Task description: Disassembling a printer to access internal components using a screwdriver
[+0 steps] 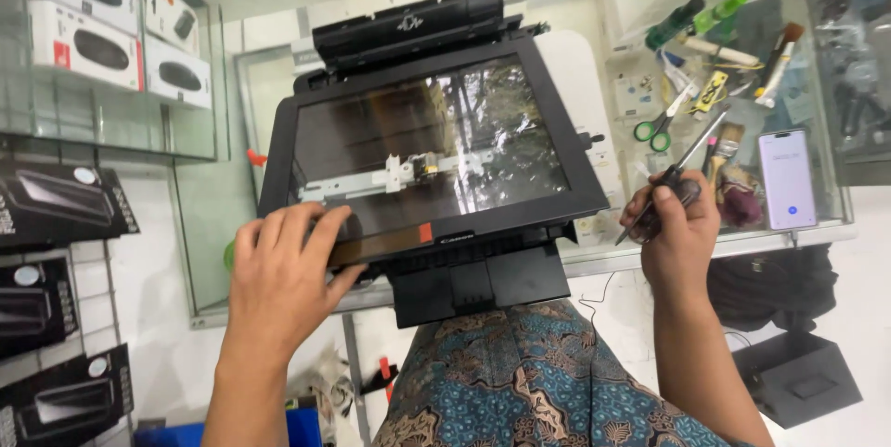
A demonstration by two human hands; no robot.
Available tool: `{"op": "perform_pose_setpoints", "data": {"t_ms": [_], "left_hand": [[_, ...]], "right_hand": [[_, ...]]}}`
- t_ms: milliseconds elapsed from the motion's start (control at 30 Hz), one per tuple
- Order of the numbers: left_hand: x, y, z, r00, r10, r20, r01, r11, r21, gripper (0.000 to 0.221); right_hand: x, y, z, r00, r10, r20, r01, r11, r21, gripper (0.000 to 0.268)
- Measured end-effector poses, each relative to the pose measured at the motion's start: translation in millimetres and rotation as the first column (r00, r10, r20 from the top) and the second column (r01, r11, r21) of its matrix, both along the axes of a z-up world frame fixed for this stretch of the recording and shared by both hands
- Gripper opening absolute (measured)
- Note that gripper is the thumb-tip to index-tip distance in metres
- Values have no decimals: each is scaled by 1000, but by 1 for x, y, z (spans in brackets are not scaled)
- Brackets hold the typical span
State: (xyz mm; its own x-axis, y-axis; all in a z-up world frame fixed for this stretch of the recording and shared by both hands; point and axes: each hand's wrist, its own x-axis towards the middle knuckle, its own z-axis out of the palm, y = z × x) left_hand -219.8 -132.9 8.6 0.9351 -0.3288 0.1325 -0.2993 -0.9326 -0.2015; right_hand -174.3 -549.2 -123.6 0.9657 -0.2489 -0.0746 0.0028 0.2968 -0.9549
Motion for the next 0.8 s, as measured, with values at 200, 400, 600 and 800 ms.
{"op": "perform_pose_setpoints", "data": {"t_ms": [200,400,600,800], "left_hand": [[-18,-46,42,933,-281,225,359,773,-523,33],[-12,-137,10,923,-367,118,255,350,-902,57],[-24,-137,-37,936,-123,-330,-352,-353,-867,36],[-19,-125,-98,933,-38,-358,-311,-587,-748,40]], "right_hand": [[-29,2,51,915,241,322,-167,956,-240,16],[-53,52,70,721,674,161,-448,630,-634,27],[-51,93,97,817,569,-97,-558,736,-384,29],[-14,75,73,872,346,347,-463,814,351,29]]}}
